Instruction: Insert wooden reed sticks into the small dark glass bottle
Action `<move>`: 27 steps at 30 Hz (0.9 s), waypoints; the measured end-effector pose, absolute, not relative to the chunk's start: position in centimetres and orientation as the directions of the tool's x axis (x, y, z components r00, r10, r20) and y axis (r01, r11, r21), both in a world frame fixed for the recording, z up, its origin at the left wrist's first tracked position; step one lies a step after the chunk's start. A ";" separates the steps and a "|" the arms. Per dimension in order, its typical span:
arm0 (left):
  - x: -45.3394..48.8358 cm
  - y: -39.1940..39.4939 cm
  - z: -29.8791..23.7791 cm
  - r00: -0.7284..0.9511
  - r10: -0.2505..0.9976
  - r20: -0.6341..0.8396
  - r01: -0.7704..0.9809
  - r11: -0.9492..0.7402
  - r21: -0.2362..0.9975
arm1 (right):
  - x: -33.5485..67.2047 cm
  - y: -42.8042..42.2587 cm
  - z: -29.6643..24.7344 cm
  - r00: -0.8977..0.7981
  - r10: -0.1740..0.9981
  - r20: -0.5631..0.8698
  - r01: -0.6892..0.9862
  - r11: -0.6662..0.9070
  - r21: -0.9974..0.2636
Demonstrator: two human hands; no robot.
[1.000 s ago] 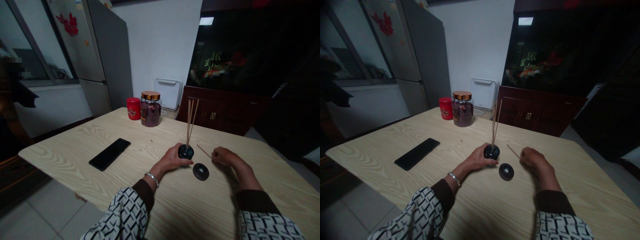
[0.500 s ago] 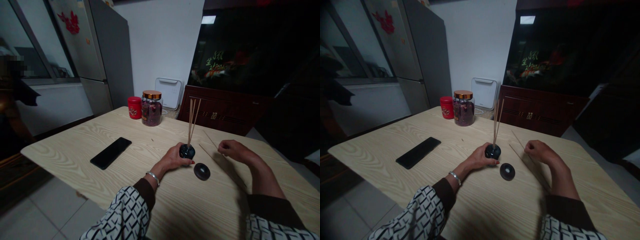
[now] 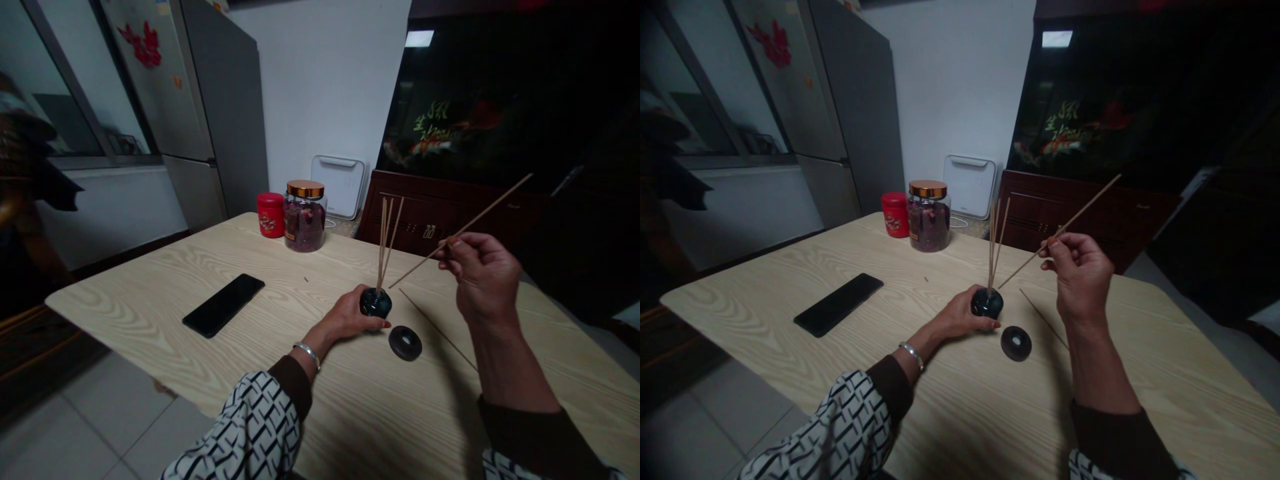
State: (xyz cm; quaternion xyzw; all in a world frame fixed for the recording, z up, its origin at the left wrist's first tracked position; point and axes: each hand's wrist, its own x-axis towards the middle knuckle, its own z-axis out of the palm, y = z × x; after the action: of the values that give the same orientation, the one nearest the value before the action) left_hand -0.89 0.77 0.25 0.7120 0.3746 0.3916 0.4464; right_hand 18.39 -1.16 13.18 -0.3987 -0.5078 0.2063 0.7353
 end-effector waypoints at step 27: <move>-0.8 0.9 0.1 0.409 0.887 0.216 0.184 -0.312 0.932 | 26.8 1.9 7.0 -0.052 0.986 -0.156 0.985 0.025 -0.172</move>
State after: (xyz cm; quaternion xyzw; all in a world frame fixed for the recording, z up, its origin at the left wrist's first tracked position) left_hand -0.81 0.85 0.05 0.7091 0.3776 0.3913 0.4488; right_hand 26.79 1.86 7.03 -0.6884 -0.7159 0.1167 0.0033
